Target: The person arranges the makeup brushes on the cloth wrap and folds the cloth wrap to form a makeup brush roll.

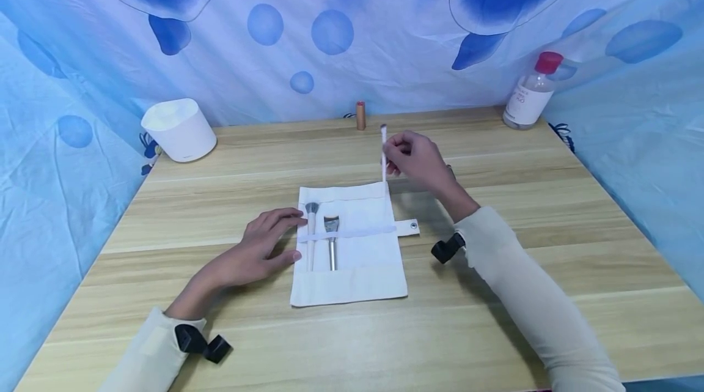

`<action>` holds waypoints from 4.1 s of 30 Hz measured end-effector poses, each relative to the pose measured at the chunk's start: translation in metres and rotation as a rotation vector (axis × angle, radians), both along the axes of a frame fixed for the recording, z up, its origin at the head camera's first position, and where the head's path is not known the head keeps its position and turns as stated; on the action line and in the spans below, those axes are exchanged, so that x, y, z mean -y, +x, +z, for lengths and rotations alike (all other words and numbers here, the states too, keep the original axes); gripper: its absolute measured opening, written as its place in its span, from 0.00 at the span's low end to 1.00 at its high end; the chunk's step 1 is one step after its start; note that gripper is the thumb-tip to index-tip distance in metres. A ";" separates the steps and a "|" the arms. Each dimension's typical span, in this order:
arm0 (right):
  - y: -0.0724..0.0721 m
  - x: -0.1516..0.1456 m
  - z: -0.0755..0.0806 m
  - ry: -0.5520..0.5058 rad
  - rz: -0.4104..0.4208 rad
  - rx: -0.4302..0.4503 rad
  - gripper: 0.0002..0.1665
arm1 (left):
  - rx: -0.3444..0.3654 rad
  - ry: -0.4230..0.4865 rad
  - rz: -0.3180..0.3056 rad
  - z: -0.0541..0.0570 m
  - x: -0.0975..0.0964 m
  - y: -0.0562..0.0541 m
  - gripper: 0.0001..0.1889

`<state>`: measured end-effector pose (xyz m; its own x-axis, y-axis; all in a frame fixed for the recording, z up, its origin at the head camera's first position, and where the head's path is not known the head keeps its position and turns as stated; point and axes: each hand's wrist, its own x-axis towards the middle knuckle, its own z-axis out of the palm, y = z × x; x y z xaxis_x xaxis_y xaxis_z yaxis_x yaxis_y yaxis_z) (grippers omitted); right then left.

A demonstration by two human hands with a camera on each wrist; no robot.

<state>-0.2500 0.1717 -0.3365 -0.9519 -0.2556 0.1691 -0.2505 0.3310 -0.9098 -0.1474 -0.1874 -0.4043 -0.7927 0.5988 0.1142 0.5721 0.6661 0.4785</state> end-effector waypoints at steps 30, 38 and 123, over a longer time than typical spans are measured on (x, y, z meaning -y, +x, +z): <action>0.024 0.054 -0.030 0.342 0.269 0.276 0.14 | 0.004 -0.011 0.008 0.002 0.000 0.001 0.30; 0.034 0.056 -0.027 0.485 0.342 0.231 0.12 | -0.004 -0.011 0.008 0.002 0.000 0.001 0.30; 0.001 0.017 -0.011 -0.109 0.226 0.214 0.14 | -0.052 0.009 -0.010 -0.001 -0.001 0.002 0.30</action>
<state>-0.2486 0.1549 -0.3477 -0.8901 -0.4556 0.0093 -0.1057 0.1864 -0.9768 -0.1456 -0.1864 -0.4052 -0.7796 0.6053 0.1608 0.6029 0.6559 0.4542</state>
